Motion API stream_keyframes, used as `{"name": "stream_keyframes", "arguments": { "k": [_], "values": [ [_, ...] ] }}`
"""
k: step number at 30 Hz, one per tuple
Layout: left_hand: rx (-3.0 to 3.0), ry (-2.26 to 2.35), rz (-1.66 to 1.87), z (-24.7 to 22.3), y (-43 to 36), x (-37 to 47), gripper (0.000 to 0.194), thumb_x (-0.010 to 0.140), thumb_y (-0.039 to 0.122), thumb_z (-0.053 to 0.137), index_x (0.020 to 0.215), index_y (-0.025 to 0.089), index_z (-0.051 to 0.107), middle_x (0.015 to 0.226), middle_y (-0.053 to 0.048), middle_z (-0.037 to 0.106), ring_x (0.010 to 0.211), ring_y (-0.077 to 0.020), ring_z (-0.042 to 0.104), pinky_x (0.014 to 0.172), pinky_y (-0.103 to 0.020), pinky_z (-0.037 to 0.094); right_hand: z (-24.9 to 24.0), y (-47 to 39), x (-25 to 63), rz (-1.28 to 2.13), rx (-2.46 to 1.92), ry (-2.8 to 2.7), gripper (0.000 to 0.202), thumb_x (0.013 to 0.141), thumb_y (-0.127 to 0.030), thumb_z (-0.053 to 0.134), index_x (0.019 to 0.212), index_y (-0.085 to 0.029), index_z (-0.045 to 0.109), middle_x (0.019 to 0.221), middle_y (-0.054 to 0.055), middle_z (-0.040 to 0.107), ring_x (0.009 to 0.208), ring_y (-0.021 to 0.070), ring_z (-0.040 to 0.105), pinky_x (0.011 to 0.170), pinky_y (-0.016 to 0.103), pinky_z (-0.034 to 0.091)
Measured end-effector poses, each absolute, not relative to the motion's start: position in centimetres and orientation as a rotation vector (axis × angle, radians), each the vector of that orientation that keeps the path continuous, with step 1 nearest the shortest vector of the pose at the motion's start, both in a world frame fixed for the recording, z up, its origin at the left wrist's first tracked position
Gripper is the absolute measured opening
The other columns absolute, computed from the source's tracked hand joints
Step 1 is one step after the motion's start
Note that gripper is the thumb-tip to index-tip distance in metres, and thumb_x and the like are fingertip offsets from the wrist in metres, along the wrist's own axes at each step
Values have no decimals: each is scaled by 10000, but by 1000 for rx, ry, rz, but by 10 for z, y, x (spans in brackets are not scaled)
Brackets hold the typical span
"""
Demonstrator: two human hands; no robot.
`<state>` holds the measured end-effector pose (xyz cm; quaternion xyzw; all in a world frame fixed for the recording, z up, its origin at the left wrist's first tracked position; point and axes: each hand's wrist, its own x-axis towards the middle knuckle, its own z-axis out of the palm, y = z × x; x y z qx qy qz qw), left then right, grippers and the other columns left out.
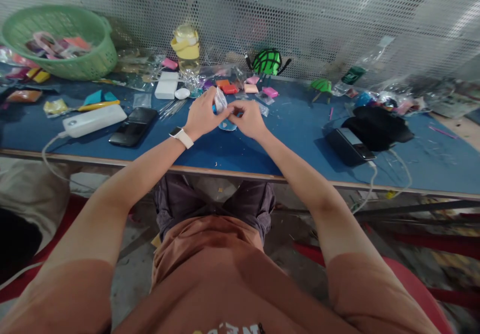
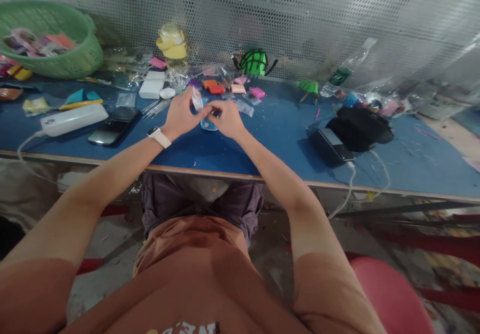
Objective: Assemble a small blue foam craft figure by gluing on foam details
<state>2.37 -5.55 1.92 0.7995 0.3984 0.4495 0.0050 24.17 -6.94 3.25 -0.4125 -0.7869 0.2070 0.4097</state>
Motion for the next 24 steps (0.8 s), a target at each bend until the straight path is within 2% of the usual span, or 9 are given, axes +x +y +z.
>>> {"name": "stream_keyframes", "arguments": {
  "k": [2, 4, 7, 9, 13, 18, 21, 24],
  "values": [
    [2485, 1258, 1450, 19, -53, 20, 627, 1151, 873, 571, 1302, 272, 667, 1112, -133, 792, 1187, -386, 816, 1050, -513, 633, 34, -70, 244, 536, -995, -1947, 224, 1019, -479, 831, 1098, -281, 901, 1079, 98, 892, 978, 328, 822, 1001, 543, 701],
    [2489, 1259, 1475, 18, -49, 15, 595, 1159, 841, 593, 1271, 263, 678, 1101, -139, 788, 1209, -394, 811, 1054, -508, 632, 37, -70, 250, 558, -951, -1868, 342, 1033, -597, 842, 1173, -291, 904, 1126, 106, 886, 994, 331, 827, 927, 527, 712],
    [2542, 1283, 1470, 15, -44, 9, 556, 1126, 796, 698, 1238, 252, 696, 1122, -150, 798, 1216, -414, 809, 1026, -502, 637, 43, -74, 255, 616, -917, -1792, 526, 1044, -780, 800, 1280, -318, 893, 1184, 109, 874, 1035, 331, 832, 806, 471, 709],
    [2575, 1315, 1433, 14, -44, 8, 513, 1092, 739, 770, 1214, 244, 708, 1150, -160, 802, 1208, -432, 813, 998, -502, 639, 47, -79, 254, 649, -911, -1803, 600, 1047, -849, 760, 1301, -319, 883, 1173, 110, 866, 1041, 330, 834, 766, 445, 694],
    [2626, 1366, 1351, 16, -49, 11, 371, 1064, 597, 809, 1124, 239, 732, 1167, -171, 804, 1123, -427, 830, 927, -495, 638, 52, -90, 248, 623, -965, -1873, 636, 1032, -880, 755, 1256, -295, 863, 1129, 99, 853, 1049, 318, 841, 766, 395, 663],
    [2669, 1359, 1329, 17, -53, 14, 332, 1031, 560, 831, 1058, 240, 746, 1138, -161, 804, 1032, -400, 825, 846, -480, 613, 53, -95, 247, 581, -949, -1856, 584, 1074, -843, 736, 1254, -294, 821, 1204, 102, 863, 971, 279, 835, 757, 378, 653],
    [2644, 1364, 1294, 21, -59, 17, 310, 1053, 541, 806, 1076, 238, 746, 1148, -169, 802, 1069, -404, 821, 854, -470, 593, 52, -91, 248, 595, -930, -1867, 637, 1071, -895, 694, 1242, -292, 806, 1227, 105, 862, 906, 266, 828, 811, 410, 681],
    [2618, 1538, 1103, 34, -74, 21, 294, 1093, 503, 749, 1164, 218, 758, 1261, -209, 799, 1156, -432, 815, 894, -476, 581, 47, -84, 249, 561, -906, -1904, 733, 1043, -979, 644, 1235, -285, 784, 1184, 95, 853, 872, 257, 825, 822, 418, 693]
  ]
}}
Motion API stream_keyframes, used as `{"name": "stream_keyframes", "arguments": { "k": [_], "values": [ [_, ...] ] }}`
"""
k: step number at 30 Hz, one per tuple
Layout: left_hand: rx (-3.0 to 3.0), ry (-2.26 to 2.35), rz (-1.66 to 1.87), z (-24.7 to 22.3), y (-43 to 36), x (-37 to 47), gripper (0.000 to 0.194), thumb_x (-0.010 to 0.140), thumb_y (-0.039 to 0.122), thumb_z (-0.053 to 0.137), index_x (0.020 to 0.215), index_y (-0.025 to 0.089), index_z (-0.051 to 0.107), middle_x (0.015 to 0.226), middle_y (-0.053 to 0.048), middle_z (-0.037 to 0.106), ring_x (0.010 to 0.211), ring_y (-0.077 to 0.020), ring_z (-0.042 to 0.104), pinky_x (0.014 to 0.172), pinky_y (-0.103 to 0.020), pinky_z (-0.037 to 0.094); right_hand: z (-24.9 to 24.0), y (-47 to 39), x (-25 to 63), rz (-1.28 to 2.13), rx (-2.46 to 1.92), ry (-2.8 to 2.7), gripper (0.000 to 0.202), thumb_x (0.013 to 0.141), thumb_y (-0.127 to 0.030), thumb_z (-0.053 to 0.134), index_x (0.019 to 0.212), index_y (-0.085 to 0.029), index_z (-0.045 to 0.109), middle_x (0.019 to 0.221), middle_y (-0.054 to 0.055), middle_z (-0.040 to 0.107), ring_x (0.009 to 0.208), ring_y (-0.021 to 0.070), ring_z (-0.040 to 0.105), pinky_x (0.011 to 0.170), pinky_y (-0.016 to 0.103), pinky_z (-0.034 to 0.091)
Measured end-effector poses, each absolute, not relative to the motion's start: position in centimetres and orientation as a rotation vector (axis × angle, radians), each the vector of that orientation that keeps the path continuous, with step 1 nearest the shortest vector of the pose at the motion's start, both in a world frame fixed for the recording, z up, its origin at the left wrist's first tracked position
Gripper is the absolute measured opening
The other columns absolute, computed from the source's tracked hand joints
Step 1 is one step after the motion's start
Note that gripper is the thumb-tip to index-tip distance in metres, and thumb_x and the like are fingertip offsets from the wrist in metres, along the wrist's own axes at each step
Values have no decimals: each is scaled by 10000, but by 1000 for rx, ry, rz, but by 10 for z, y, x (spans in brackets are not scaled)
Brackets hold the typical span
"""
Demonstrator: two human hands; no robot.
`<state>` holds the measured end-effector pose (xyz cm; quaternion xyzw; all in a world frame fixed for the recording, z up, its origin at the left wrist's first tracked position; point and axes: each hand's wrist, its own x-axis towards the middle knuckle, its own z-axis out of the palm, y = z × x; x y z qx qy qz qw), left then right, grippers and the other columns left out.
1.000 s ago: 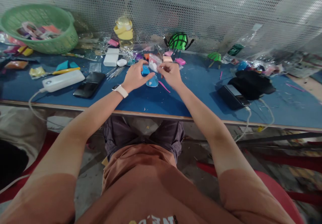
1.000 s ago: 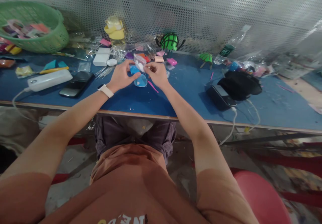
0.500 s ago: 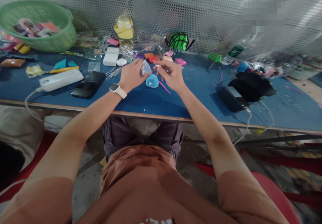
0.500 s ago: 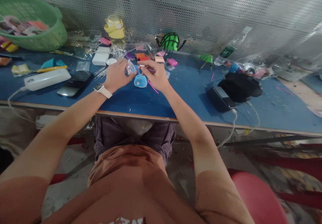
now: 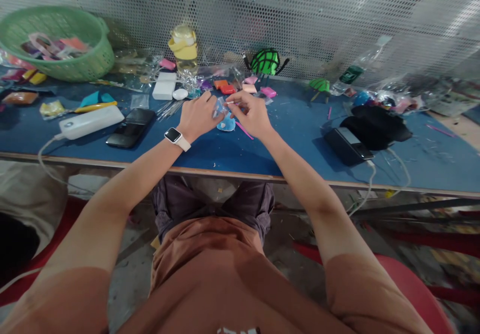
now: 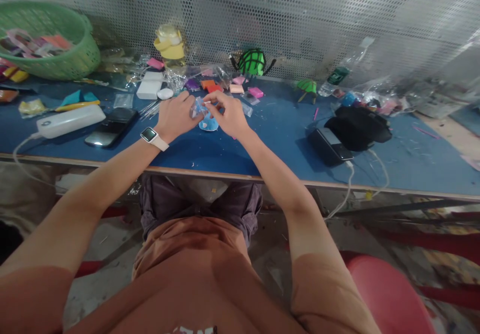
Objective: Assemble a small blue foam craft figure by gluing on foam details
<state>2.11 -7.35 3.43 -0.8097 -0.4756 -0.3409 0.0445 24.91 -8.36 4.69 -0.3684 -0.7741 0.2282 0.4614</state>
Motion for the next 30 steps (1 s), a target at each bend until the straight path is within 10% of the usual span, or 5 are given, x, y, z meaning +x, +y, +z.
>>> {"name": "stream_keyframes", "arguments": {
  "k": [10, 30],
  "values": [
    [-2474, -1609, -754, 56, -96, 28, 408, 1182, 551, 612, 1288, 190, 769, 1391, -244, 778, 1254, -452, 799, 935, -468, 540, 36, -69, 246, 926, -840, -1828, 838, 899, -1086, 717, 1139, -283, 699, 938, 45, 801, 640, 203, 751, 439, 319, 542],
    [-2486, -1599, -762, 52, -93, 26, 374, 1153, 510, 681, 1347, 207, 783, 1386, -219, 762, 1262, -442, 797, 946, -480, 565, 45, -77, 254, 933, -814, -1931, 659, 955, -829, 889, 1285, -264, 804, 1150, 59, 834, 591, 122, 649, 493, 294, 551]
  ]
}}
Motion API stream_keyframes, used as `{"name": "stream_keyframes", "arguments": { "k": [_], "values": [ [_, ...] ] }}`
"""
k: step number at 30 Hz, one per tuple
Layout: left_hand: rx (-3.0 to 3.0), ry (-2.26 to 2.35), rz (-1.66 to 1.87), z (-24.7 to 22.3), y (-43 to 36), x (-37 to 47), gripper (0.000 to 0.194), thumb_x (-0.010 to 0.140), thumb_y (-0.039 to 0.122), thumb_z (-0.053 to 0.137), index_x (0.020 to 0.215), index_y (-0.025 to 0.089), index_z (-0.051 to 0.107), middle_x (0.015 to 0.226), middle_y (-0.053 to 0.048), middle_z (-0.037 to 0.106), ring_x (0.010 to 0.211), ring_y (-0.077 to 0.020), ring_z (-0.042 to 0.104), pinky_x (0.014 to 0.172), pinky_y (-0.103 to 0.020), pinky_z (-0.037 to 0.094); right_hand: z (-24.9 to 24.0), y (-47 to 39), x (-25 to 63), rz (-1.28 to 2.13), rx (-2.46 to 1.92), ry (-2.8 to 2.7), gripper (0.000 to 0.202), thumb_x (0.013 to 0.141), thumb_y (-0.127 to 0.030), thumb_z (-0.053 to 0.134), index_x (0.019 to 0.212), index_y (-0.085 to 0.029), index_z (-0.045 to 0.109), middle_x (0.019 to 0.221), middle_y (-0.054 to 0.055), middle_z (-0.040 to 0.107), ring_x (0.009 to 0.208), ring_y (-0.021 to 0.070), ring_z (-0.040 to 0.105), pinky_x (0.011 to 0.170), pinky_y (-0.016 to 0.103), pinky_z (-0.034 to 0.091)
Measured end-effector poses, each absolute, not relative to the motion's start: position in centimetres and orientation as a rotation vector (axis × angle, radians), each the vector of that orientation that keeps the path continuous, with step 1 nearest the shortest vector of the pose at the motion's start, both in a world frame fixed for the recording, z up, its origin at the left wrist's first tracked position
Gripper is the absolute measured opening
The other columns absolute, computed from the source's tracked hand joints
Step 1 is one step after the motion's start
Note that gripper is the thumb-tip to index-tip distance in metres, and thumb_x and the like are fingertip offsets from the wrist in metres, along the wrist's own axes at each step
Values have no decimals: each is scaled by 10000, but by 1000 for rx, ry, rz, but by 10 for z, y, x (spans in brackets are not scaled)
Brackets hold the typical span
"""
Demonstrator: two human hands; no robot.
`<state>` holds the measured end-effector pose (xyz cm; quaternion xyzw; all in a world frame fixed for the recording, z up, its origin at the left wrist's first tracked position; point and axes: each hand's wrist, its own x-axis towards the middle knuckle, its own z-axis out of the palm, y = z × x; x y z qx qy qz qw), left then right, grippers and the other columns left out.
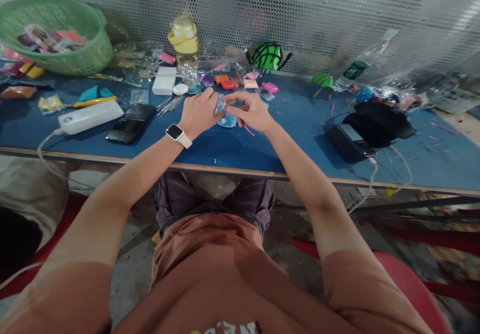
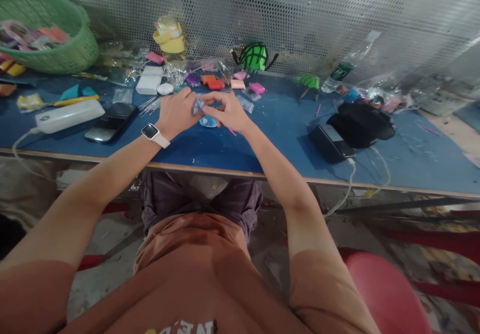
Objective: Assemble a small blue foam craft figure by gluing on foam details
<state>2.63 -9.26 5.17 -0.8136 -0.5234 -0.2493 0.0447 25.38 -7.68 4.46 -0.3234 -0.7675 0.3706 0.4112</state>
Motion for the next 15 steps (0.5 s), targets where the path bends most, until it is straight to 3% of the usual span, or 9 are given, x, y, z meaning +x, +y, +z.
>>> {"name": "stream_keyframes", "arguments": {
  "k": [4, 8, 12, 15],
  "values": [
    [-2483, -1611, -716, 54, -95, 27, 354, 1145, 489, 707, 1356, 213, 776, 1405, -215, 762, 1264, -434, 803, 949, -474, 569, 43, -76, 254, 924, -818, -1953, 678, 933, -866, 901, 1207, -259, 772, 1157, 72, 823, 641, 147, 697, 495, 302, 549],
    [-2462, -1644, -667, 58, -98, 28, 334, 1142, 452, 702, 1363, 210, 767, 1425, -218, 769, 1278, -436, 797, 958, -468, 559, 39, -71, 255, 806, -822, -2001, 750, 914, -970, 839, 1161, -264, 781, 1109, 69, 796, 717, 183, 717, 630, 373, 666],
    [-2451, -1640, -667, 59, -99, 28, 333, 1133, 438, 701, 1369, 210, 761, 1427, -217, 771, 1278, -428, 794, 945, -448, 550, 36, -64, 260, 544, -840, -2093, 768, 951, -1003, 760, 1204, -280, 820, 1275, 113, 754, 943, 254, 763, 874, 497, 740],
    [-2466, -1635, -670, 57, -98, 28, 315, 1131, 431, 704, 1359, 222, 763, 1421, -213, 772, 1271, -426, 793, 947, -459, 556, 33, -61, 262, 463, -834, -2212, 773, 968, -995, 744, 1263, -286, 829, 1390, 140, 719, 1032, 285, 764, 942, 542, 741]
  ]
}}
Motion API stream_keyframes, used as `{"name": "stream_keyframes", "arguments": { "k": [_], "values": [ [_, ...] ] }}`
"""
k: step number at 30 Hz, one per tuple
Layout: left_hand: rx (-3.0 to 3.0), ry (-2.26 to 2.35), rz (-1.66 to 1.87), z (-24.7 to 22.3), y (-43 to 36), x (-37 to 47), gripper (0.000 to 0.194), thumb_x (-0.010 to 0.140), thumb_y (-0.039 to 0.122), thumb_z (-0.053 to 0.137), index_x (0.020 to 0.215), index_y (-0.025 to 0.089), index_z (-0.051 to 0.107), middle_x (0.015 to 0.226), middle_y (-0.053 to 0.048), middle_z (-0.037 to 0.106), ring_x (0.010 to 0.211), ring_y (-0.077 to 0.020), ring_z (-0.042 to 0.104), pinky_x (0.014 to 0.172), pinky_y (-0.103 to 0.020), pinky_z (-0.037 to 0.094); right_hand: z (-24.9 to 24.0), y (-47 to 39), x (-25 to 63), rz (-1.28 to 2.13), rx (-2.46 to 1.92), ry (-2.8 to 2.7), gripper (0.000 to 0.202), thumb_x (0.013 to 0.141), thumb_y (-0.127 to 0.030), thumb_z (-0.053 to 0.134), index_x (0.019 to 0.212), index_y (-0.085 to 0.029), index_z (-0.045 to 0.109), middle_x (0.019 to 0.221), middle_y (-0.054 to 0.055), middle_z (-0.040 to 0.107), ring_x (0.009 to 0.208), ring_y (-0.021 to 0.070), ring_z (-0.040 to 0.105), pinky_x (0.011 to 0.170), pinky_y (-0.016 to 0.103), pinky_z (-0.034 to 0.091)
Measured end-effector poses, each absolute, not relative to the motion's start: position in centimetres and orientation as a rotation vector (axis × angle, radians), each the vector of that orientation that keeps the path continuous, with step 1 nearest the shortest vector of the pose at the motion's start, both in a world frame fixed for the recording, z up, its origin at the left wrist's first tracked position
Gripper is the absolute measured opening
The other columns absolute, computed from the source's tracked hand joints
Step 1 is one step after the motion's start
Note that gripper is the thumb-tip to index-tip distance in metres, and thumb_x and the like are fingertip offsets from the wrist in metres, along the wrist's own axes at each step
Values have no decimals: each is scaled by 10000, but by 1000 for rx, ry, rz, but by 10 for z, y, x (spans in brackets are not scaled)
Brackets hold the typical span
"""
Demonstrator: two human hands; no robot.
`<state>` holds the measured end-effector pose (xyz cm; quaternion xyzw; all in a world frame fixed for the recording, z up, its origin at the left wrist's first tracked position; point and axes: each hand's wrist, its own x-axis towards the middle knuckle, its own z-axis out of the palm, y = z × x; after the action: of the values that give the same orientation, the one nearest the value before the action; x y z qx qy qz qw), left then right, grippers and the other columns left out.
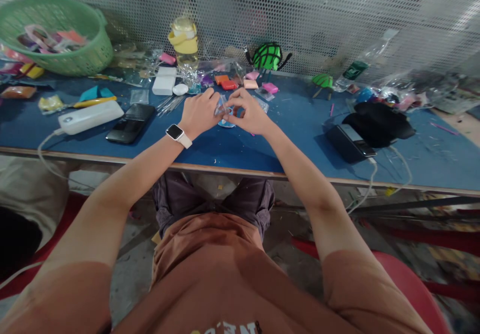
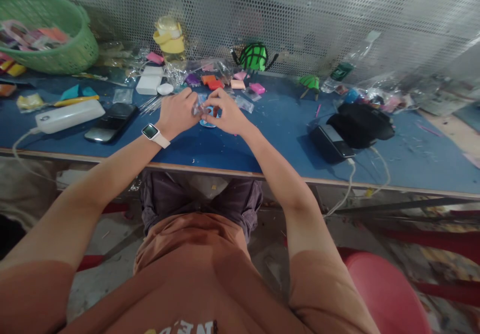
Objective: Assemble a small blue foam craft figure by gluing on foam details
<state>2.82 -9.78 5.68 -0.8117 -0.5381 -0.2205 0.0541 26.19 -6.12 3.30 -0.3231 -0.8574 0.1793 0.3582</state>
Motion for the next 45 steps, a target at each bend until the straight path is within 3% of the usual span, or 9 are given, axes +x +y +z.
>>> {"name": "stream_keyframes", "arguments": {
  "k": [7, 14, 18, 22, 25, 29, 37, 42, 45],
  "values": [
    [-2545, -1630, -793, 54, -92, 25, 312, 1132, 484, 716, 1334, 253, 772, 1414, -194, 763, 1311, -440, 780, 987, -497, 559, 36, -68, 256, 467, -860, -2216, 666, 1009, -933, 753, 1209, -303, 834, 1398, 143, 743, 1111, 330, 780, 916, 529, 747],
    [-2437, -1753, -923, 47, -68, 2, 698, 1161, 810, 554, 1456, 205, 738, 1420, -198, 762, 1429, -464, 669, 1041, -535, 530, 43, -66, 266, 379, -934, -2030, 562, 1083, -826, 745, 1183, -280, 830, 1406, 176, 761, 1174, 378, 809, 1051, 677, 744],
    [-2413, -1808, -997, 39, -57, -10, 768, 1103, 845, 576, 1498, 202, 717, 1453, -247, 745, 1384, -492, 689, 1042, -578, 542, 37, -51, 276, 333, -957, -1979, 515, 1098, -775, 757, 1119, -266, 833, 1398, 198, 774, 1222, 415, 810, 1108, 755, 729],
    [-2434, -1869, -904, 46, -67, -7, 858, 1072, 897, 576, 1506, 179, 756, 1574, -247, 683, 1426, -514, 644, 1084, -646, 534, 30, -41, 282, 291, -942, -1957, 536, 1074, -788, 786, 1133, -258, 830, 1383, 190, 777, 1230, 419, 815, 1098, 723, 740],
    [-2565, -1747, -1029, 55, -75, 1, 732, 1083, 769, 627, 1572, 236, 739, 1583, -233, 692, 1433, -512, 653, 1136, -663, 545, 30, -46, 278, 279, -940, -1964, 556, 1065, -812, 781, 1232, -282, 816, 1380, 157, 770, 1211, 394, 818, 1032, 633, 759],
    [-2840, -1598, -1376, 51, -71, 17, 611, 1191, 595, 429, 1692, 328, 654, 1376, -159, 769, 1347, -405, 735, 1115, -589, 618, 32, -64, 263, 256, -925, -2032, 563, 1066, -783, 795, 1388, -321, 784, 1447, 143, 739, 1256, 396, 802, 952, 573, 760],
    [-3195, -1470, -1705, 38, -70, 39, 704, 1190, 254, 129, 1804, 217, 472, 1564, -155, 703, 1463, -308, 753, 1193, -568, 646, 20, -75, 234, -38, -942, -2113, 247, 1186, -428, 688, 1362, -287, 787, 1507, 125, 742, 1428, 370, 742, 1211, 598, 678],
    [-3292, -1518, -1557, 50, -78, 39, 666, 1203, 327, 233, 1840, 328, 429, 1705, -102, 682, 1556, -287, 733, 1214, -528, 666, 19, -69, 236, -40, -956, -2083, 294, 1268, -417, 524, 1288, -285, 786, 1460, 104, 753, 1458, 354, 735, 1252, 620, 639],
    [-3331, -1352, -1494, 51, -75, 29, 712, 1130, 336, 413, 1841, 299, 418, 1701, -158, 684, 1580, -307, 705, 1309, -558, 612, 26, -66, 246, -14, -968, -2025, 324, 1272, -523, 554, 1230, -275, 758, 1382, 113, 780, 1400, 346, 737, 1212, 592, 657]
  ]
}}
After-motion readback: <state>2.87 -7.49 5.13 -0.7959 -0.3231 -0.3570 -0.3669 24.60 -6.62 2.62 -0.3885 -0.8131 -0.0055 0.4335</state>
